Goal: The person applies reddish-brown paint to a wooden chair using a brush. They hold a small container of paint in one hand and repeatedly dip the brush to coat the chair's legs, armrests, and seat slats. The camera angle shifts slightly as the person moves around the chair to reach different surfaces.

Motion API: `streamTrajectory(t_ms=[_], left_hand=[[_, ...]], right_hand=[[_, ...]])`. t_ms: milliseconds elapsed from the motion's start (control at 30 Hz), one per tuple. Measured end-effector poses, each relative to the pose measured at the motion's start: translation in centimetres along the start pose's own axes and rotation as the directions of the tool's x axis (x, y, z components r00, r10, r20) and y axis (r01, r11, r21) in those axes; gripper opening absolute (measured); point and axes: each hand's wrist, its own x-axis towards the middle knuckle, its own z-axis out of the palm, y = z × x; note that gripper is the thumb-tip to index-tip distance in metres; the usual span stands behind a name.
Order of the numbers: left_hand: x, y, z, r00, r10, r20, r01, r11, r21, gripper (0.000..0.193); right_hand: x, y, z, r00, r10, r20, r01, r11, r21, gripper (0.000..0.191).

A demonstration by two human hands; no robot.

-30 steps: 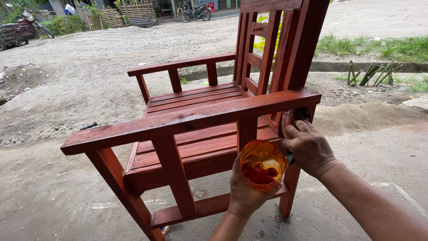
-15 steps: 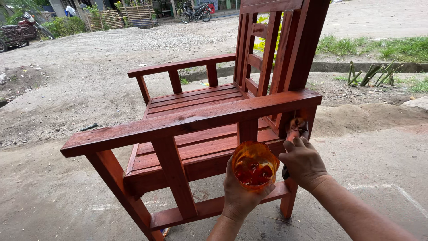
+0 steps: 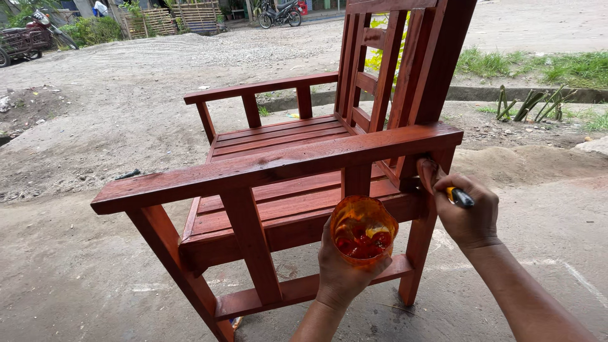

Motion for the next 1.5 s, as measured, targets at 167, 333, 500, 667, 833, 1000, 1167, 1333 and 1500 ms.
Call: streamTrajectory(t_ms=[167,333,500,667,833,1000,1167,1333,1500], left_hand=[[-0.5,0.3,-0.1,1.000,-0.003,0.000,0.003,0.999,0.051,0.103],[-0.7,1.0,0.2,1.000,0.005,-0.008,-0.004,1.000,0.027,0.101],[-1.4,1.7,0.7,1.000,-0.022,0.012,0.021,0.999,0.036,0.098],[-1.6,1.7,0.4,0.999,-0.036,0.009,0.035,0.997,0.070,0.103],[-1.6,1.5,0.2,1.000,-0.005,-0.005,0.005,0.999,0.054,0.098],[-1.4,1.2,0.2,1.000,-0.018,0.004,0.018,0.999,0.051,0.098],[-1.2,0.9,0.4,1.000,-0.006,0.010,0.006,1.000,-0.001,0.100],[-1.4,0.8,-0.5,0.999,-0.040,0.017,0.038,0.997,0.067,0.101],[-2.5,0.5,-1.5,1.000,0.007,-0.006,-0.007,0.997,0.072,0.095]], right_hand=[[0.9,1.5,0.7,0.916,0.205,0.344,-0.192,0.979,-0.072,0.004],[1.6,2.6,0.8,0.957,0.174,0.232,-0.160,0.984,-0.077,0.004],[0.9,2.0,1.3,0.873,0.196,0.446,-0.130,0.976,-0.175,0.008],[0.7,-0.7,2.4,0.905,0.155,0.396,-0.045,0.961,-0.274,0.026],[-0.7,-1.6,0.9,0.950,0.008,0.312,-0.017,1.000,0.027,0.021],[-0.3,-1.9,-0.6,0.916,0.020,0.400,-0.016,1.000,-0.012,0.016],[-0.4,-3.1,1.4,0.834,-0.170,0.524,0.081,0.979,0.189,0.015],[1.9,-0.8,0.0,0.758,0.135,0.639,-0.240,0.968,0.079,0.018],[1.5,-0.9,-0.2,0.749,0.281,0.600,-0.302,0.951,-0.068,0.014]])
